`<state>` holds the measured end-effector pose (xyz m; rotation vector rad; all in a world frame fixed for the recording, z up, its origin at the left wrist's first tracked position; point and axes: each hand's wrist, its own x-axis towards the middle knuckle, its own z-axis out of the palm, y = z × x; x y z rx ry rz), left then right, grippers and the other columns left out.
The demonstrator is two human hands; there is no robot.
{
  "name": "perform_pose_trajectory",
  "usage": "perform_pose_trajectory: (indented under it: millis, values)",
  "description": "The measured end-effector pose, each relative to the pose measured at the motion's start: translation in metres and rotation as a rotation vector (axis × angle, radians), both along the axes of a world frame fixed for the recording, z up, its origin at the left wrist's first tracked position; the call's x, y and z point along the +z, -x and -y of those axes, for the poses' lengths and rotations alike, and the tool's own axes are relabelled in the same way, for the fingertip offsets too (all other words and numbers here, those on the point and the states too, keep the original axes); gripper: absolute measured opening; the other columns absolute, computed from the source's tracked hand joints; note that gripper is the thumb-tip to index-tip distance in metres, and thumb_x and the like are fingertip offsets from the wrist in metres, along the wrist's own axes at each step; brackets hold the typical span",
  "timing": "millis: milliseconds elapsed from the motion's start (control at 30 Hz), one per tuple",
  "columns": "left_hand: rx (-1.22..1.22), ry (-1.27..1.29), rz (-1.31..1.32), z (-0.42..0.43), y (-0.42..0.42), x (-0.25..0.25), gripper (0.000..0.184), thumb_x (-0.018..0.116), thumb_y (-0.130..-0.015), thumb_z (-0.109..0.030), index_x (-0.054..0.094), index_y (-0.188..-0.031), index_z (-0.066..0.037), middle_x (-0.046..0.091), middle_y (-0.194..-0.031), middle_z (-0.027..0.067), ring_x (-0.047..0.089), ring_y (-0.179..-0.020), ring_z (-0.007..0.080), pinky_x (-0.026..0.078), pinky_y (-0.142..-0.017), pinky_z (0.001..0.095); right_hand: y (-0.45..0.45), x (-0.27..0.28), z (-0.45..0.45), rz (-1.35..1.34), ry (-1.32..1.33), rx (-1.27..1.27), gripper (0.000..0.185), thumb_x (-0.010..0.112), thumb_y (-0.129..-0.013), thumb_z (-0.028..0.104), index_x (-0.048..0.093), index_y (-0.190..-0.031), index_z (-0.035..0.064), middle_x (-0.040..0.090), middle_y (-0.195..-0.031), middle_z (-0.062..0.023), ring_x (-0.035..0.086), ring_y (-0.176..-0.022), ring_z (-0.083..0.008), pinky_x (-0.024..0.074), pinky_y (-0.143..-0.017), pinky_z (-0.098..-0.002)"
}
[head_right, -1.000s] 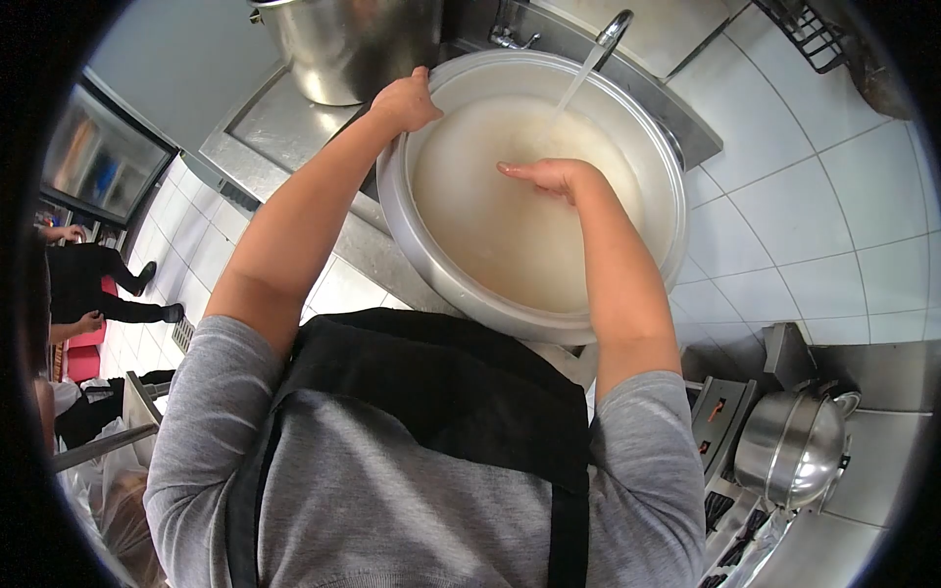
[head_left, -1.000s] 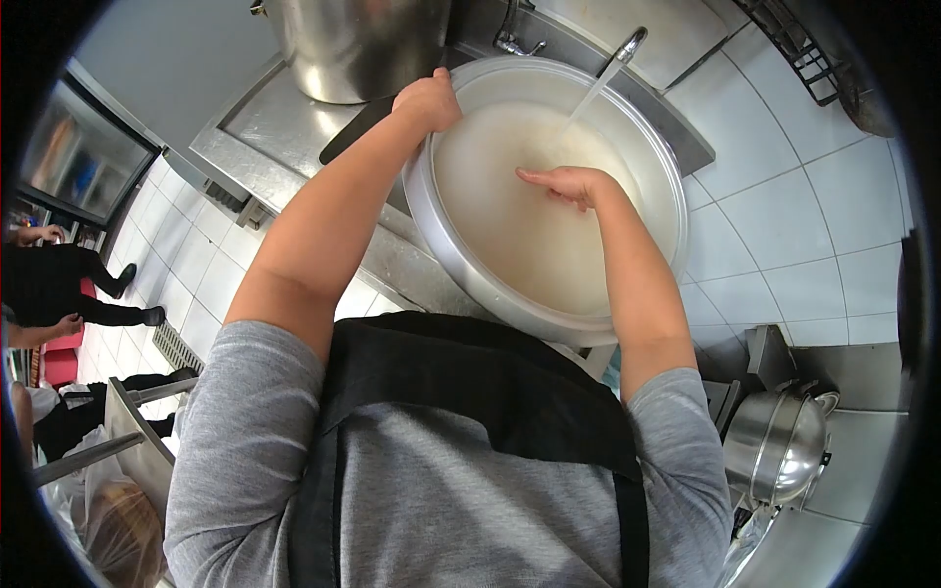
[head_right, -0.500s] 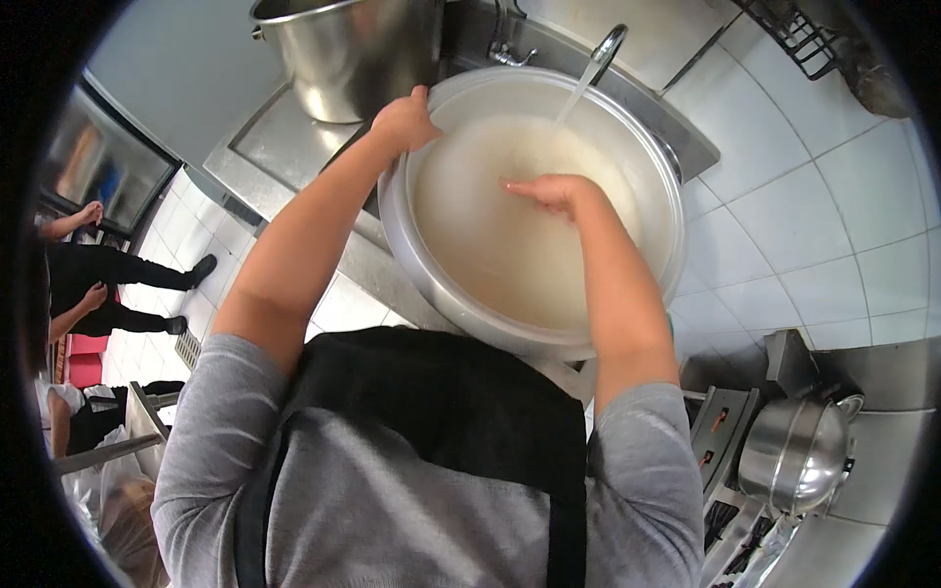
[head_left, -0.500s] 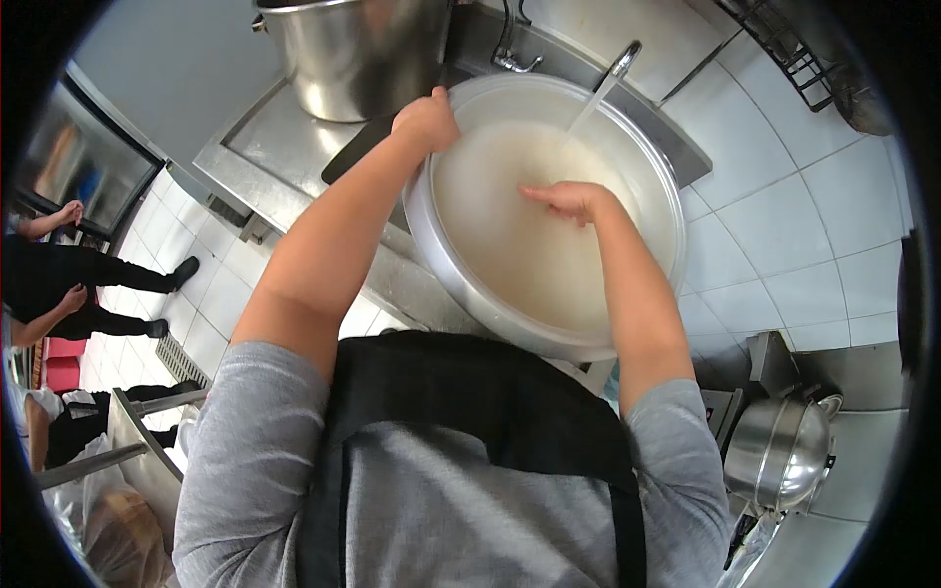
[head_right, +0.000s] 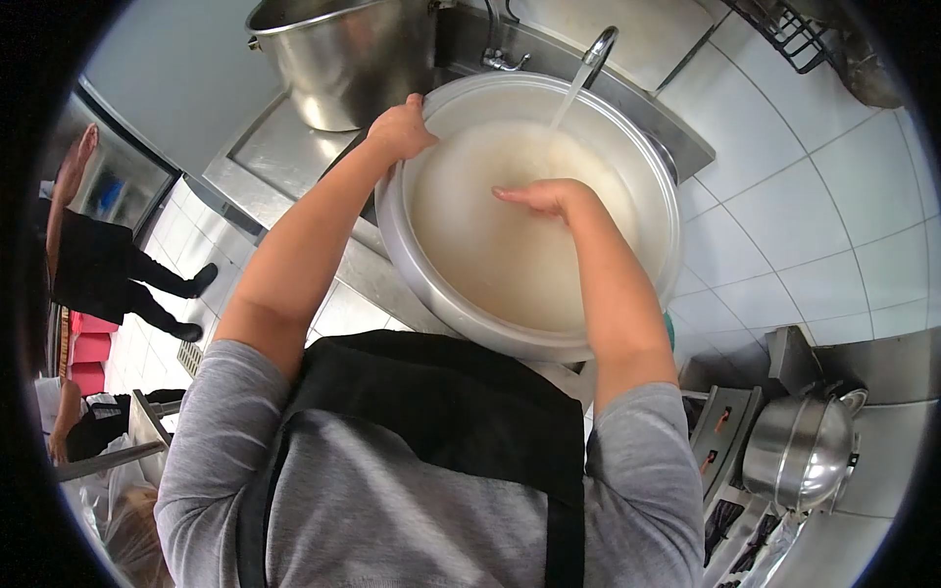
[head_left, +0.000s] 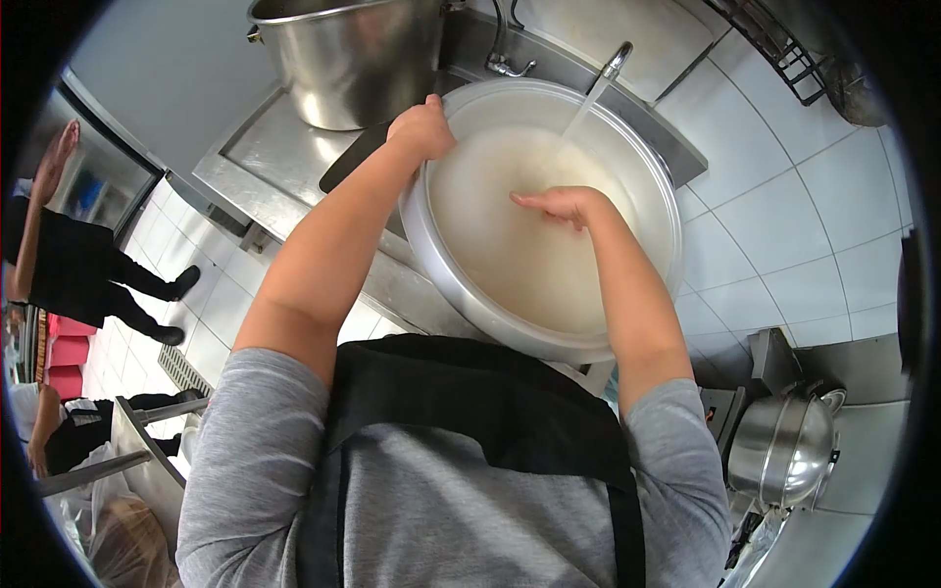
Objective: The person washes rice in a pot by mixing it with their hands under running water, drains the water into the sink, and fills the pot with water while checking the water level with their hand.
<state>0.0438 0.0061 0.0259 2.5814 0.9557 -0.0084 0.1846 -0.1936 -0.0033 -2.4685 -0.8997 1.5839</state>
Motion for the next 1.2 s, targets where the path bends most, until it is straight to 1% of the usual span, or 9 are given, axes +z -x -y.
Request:
perform_pose_trajectory:
  millis: [167,267,333,633,833,933,1033,1133,1200]
  values:
    - [-0.006,-0.012,0.009,-0.001,0.0,-0.002,0.066,0.052,-0.075,-0.017,0.029,-0.134,0.003,0.055,-0.118,0.0205,0.054,-0.111,0.0314,0.043,-0.094,0.0387,-0.003,-0.003,-0.002,-0.001,0.032,0.0,0.103,0.043,-0.069,0.08,0.027,-0.14,0.0076,0.022,-0.142,-0.0267,0.018,-0.134,-0.0405,0.02,-0.101,-0.0623]
    - [0.009,-0.04,0.046,-0.008,-0.004,-0.014,0.078,0.064,-0.067,-0.029,0.032,-0.132,-0.001,0.059,-0.109,0.0215,0.058,-0.102,0.0336,0.046,-0.088,0.0386,-0.009,-0.014,-0.004,0.001,0.047,-0.01,0.098,0.043,-0.071,0.078,0.027,-0.141,0.0104,0.016,-0.146,-0.0211,0.017,-0.136,-0.0353,0.019,-0.102,-0.0611]
    - [0.012,-0.055,0.054,-0.01,-0.006,-0.018,0.077,0.064,-0.068,-0.029,0.032,-0.132,-0.001,0.06,-0.109,0.0215,0.058,-0.102,0.0335,0.046,-0.088,0.0387,-0.01,-0.015,-0.005,0.006,0.063,-0.017,0.096,0.043,-0.073,0.077,0.026,-0.142,0.0117,0.013,-0.148,-0.0174,0.017,-0.136,-0.0323,0.0184,-0.103,-0.0608]
    - [0.005,-0.059,0.063,-0.011,-0.007,-0.02,0.076,0.064,-0.069,-0.029,0.032,-0.132,-0.001,0.06,-0.108,0.0218,0.058,-0.101,0.0333,0.047,-0.087,0.039,-0.01,-0.012,-0.002,-0.024,0.046,-0.061,0.103,0.043,-0.07,0.08,0.022,-0.142,0.0086,0.013,-0.143,-0.0316,0.011,-0.136,-0.039,0.015,-0.101,-0.0627]
    - [0.004,-0.064,0.067,-0.012,-0.009,-0.023,0.074,0.063,-0.069,-0.028,0.033,-0.131,0.0,0.06,-0.107,0.0219,0.058,-0.101,0.0331,0.047,-0.087,0.0389,-0.002,-0.006,0.001,-0.054,-0.048,-0.023,0.104,0.042,-0.069,0.08,0.023,-0.142,0.009,0.014,-0.145,-0.0272,0.014,-0.136,-0.0361,0.0156,-0.102,-0.063]
    - [-0.001,-0.054,0.06,-0.012,-0.009,-0.021,0.074,0.063,-0.069,-0.028,0.033,-0.13,0.0,0.06,-0.108,0.0217,0.058,-0.101,0.033,0.047,-0.087,0.0391,-0.002,-0.005,-0.001,-0.035,-0.004,-0.035,0.104,0.042,-0.069,0.08,0.022,-0.142,0.0093,0.013,-0.147,-0.023,0.015,-0.136,-0.0349,0.0153,-0.102,-0.0629]
    - [0.001,-0.05,0.052,-0.01,-0.007,-0.018,0.074,0.063,-0.069,-0.028,0.033,-0.131,0.0,0.06,-0.108,0.0216,0.058,-0.101,0.0331,0.047,-0.087,0.0395,-0.009,-0.016,-0.002,-0.021,0.013,-0.065,0.103,0.042,-0.07,0.08,0.022,-0.142,0.0095,0.013,-0.148,-0.0202,0.014,-0.137,-0.0351,0.0146,-0.102,-0.0624]
    - [0.007,-0.045,0.039,-0.01,-0.006,-0.016,0.074,0.063,-0.07,-0.028,0.033,-0.131,0.0,0.06,-0.108,0.0217,0.058,-0.101,0.0333,0.047,-0.087,0.0397,0.004,0.004,-0.001,-0.041,0.02,-0.061,0.103,0.041,-0.07,0.08,0.02,-0.143,0.01,0.01,-0.149,-0.0175,0.012,-0.137,-0.0352,0.0132,-0.102,-0.0629]
    - [0.007,-0.048,0.04,-0.01,-0.006,-0.016,0.074,0.063,-0.07,-0.028,0.032,-0.131,-0.001,0.059,-0.108,0.0218,0.058,-0.101,0.0334,0.047,-0.087,0.0398,0.002,0.001,0.002,-0.071,-0.013,-0.044,0.103,0.041,-0.07,0.08,0.019,-0.143,0.0099,0.006,-0.149,-0.0169,0.009,-0.137,-0.0351,0.011,-0.103,-0.0632]
